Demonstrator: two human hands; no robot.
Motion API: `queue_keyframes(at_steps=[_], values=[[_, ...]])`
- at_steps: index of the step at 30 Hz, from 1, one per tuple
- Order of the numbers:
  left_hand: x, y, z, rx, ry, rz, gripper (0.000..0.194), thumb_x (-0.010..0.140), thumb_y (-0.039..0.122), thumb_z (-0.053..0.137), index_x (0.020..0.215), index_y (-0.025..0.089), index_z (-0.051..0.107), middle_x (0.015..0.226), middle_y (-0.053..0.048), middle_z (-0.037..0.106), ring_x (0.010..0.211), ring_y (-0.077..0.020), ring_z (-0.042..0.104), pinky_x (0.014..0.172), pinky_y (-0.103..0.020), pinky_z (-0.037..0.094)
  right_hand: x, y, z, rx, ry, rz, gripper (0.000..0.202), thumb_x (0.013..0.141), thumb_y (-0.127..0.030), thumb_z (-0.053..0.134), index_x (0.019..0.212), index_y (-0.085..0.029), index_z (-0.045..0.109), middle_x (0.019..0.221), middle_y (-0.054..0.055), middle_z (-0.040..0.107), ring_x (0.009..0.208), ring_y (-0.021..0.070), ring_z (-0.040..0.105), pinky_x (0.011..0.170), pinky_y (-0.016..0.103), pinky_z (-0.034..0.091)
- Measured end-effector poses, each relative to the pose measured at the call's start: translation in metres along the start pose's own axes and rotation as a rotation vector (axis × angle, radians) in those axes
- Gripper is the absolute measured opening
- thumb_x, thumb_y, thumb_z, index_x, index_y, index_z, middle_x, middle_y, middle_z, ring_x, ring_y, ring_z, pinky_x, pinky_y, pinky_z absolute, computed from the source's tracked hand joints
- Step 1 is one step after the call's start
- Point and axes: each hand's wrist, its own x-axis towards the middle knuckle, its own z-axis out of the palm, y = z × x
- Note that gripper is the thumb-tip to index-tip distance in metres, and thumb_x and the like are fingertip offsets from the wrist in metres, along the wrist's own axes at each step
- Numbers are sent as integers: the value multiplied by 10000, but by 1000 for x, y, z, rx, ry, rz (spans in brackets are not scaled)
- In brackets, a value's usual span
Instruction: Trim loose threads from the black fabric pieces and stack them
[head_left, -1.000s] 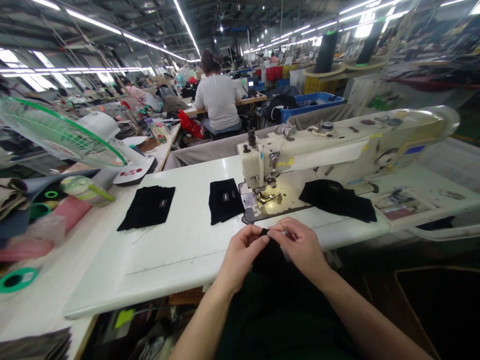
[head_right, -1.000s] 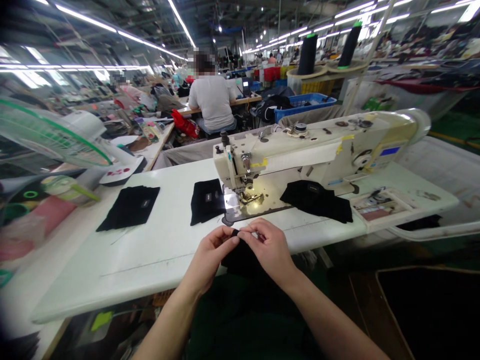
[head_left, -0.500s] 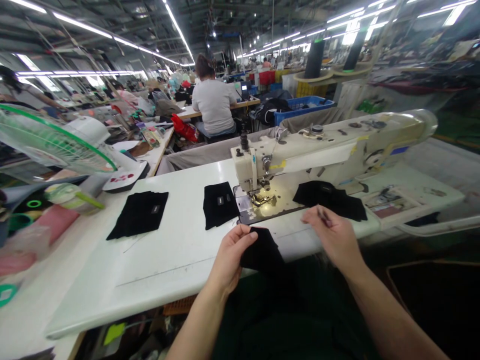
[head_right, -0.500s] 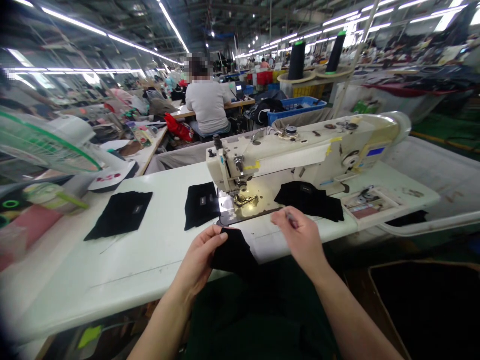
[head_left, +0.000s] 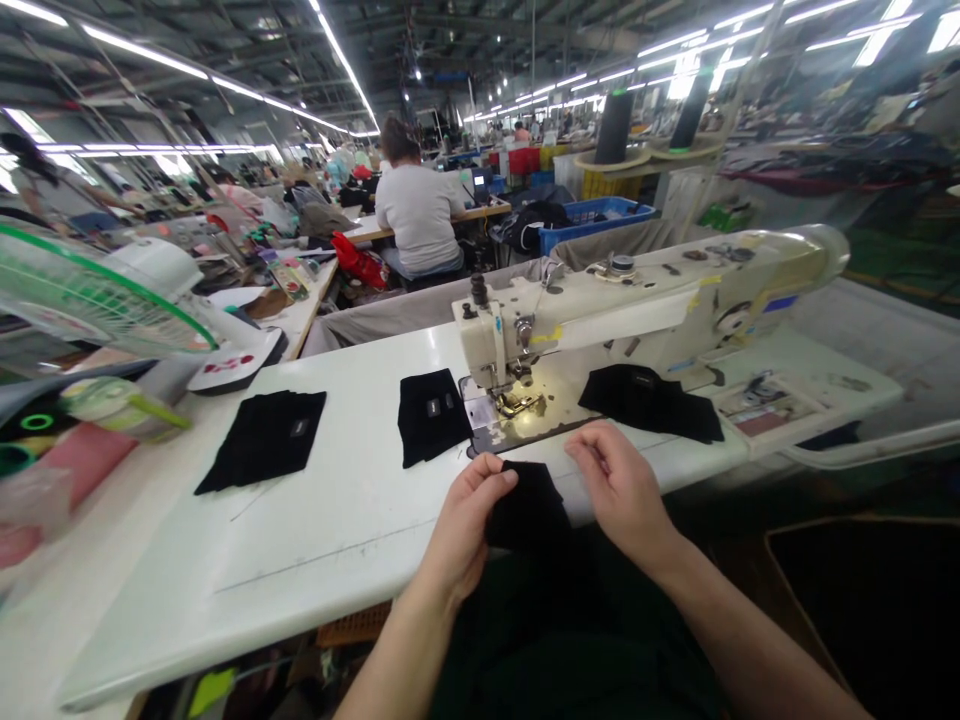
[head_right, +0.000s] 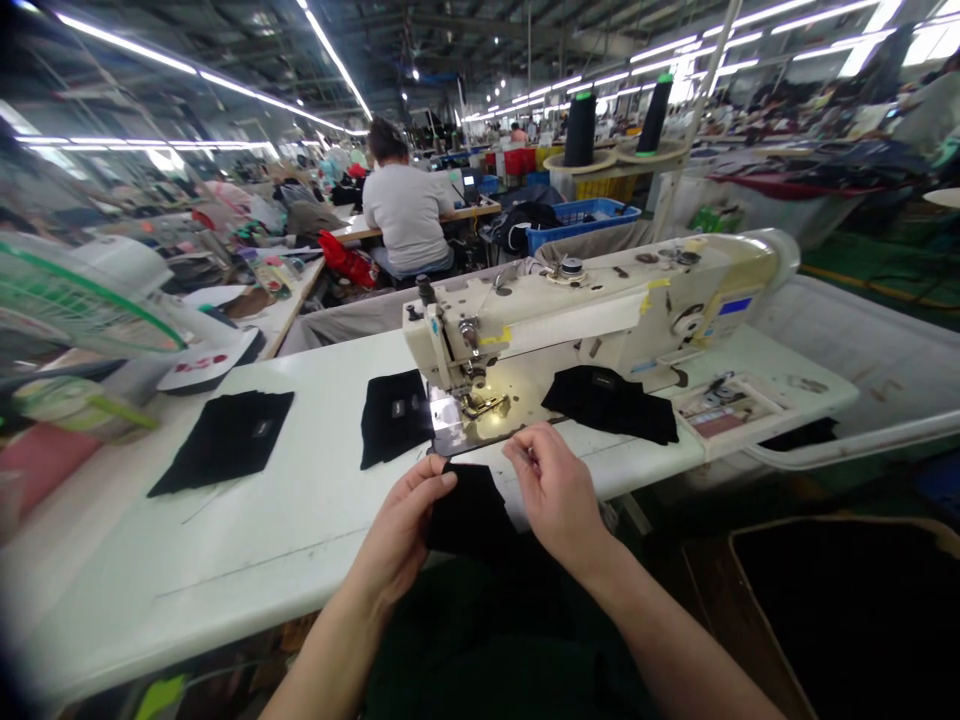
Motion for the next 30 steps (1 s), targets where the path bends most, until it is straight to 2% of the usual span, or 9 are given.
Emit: queue_keyframes(at_steps=[3, 8, 11, 13, 14, 16, 19, 24, 30], values=[[2, 1, -1, -21, -7, -15, 240, 706, 239, 757, 757, 193, 528, 576, 73, 528, 470, -61, 449, 433, -153, 314, 3, 1, -5, 14, -20, -5, 169, 968, -298, 505, 837, -211, 569, 819, 16, 599, 750, 160, 583, 677, 272, 460], [0, 0, 2, 43, -78, 46, 195, 730, 229, 748, 725, 169, 562, 623, 50, 569, 541, -63, 483, 517, -159, 372, 0, -6, 3, 54, -171, -142, 110, 948, -293, 554, 943, -225, 641, 943, 41, 654, 870, 175, 639, 743, 273, 506], [-2, -1, 3, 29, -80, 49, 200, 720, 236, 754, 729, 173, 565, 643, 41, 591, 546, -75, 494, 517, -171, 375, -2, -9, 8, 47, -102, -98, 153, 969, -294, 500, 884, -221, 604, 900, 44, 643, 845, 177, 637, 732, 281, 507], [-2, -1, 3, -18, -36, 42, 218, 709, 250, 759, 739, 182, 554, 647, 39, 598, 540, -85, 501, 508, -180, 378, -3, -10, 8, 40, -23, -9, 153, 971, -331, 487, 934, -219, 585, 907, 49, 648, 841, 186, 642, 726, 293, 509], [-1, -1, 3, -38, -7, 49, 227, 700, 251, 764, 742, 185, 551, 647, 39, 600, 541, -88, 504, 510, -182, 383, -4, -11, 7, 25, -20, 32, 165, 972, -350, 484, 991, -217, 580, 919, 49, 656, 831, 188, 649, 718, 296, 511], [0, -1, 2, -62, 40, 78, 238, 682, 245, 775, 742, 186, 552, 648, 40, 599, 554, -91, 510, 532, -184, 402, -5, -12, 4, -28, -93, 70, 213, 982, -363, 463, 1096, -218, 570, 941, 42, 678, 811, 187, 664, 708, 297, 509], [1, -1, 2, -63, 69, 117, 231, 683, 240, 774, 737, 187, 555, 671, 36, 611, 591, -95, 522, 577, -190, 431, -7, -13, 4, -103, -175, 23, 228, 995, -326, 433, 1124, -223, 590, 988, 41, 695, 850, 185, 671, 732, 294, 504], [-2, -2, 5, -50, 70, 145, 220, 703, 258, 766, 755, 193, 563, 709, 29, 637, 629, -107, 544, 601, -200, 452, -10, -11, 10, -198, -154, -56, 240, 986, -336, 464, 1108, -197, 616, 981, 64, 693, 825, 182, 664, 716, 287, 502], [-4, -3, 8, -45, 57, 147, 249, 690, 249, 786, 761, 186, 555, 744, 23, 650, 622, -93, 539, 590, -183, 442, -12, -7, 13, -208, -122, -65, 232, 992, -330, 460, 1118, -195, 601, 984, 75, 690, 821, 187, 659, 703, 291, 502]])
